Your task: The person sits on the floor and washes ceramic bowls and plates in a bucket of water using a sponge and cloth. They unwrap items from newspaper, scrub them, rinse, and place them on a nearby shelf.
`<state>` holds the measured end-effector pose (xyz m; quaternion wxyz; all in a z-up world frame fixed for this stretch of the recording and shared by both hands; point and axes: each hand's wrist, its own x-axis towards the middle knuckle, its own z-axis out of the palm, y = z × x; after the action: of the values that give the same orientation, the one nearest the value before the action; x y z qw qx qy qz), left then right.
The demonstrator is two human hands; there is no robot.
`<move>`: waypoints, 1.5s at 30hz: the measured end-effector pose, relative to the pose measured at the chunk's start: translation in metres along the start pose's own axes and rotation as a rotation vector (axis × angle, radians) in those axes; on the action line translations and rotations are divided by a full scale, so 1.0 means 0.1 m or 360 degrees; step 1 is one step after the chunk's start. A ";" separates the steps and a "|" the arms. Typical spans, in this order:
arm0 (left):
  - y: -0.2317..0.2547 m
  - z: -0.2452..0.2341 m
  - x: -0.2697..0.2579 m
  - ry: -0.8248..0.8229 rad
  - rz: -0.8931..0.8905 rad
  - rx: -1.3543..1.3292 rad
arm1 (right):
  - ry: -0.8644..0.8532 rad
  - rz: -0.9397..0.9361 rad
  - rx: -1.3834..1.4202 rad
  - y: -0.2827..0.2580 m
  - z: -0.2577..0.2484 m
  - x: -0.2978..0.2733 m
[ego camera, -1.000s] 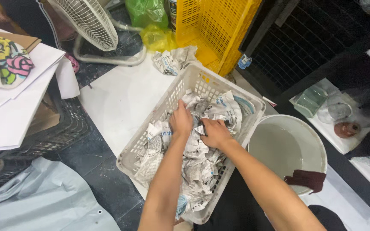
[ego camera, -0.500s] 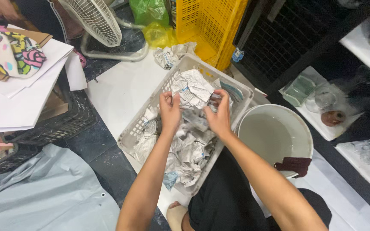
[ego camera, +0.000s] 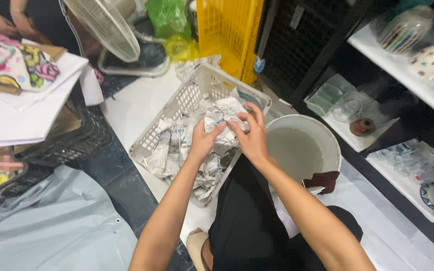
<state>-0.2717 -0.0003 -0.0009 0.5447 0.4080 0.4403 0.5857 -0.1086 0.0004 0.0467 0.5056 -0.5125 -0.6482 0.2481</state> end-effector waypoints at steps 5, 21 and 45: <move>0.11 0.27 -0.09 -0.0173 -0.0003 0.0060 | 0.0029 -0.0484 -0.0096 0.02 -0.56 0.04; -0.11 0.96 -0.50 -0.0276 -0.0369 -0.0344 | 0.0009 0.0542 0.0464 0.89 -1.32 -0.16; 0.18 1.29 -0.64 -0.0174 -0.0529 0.0060 | -0.0395 0.0869 0.0843 0.50 -1.48 -0.39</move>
<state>-0.1480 -0.0553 0.0521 0.6493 0.3710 0.4824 0.4561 0.0451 -0.0469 0.0431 0.4535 -0.4840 -0.4579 0.5919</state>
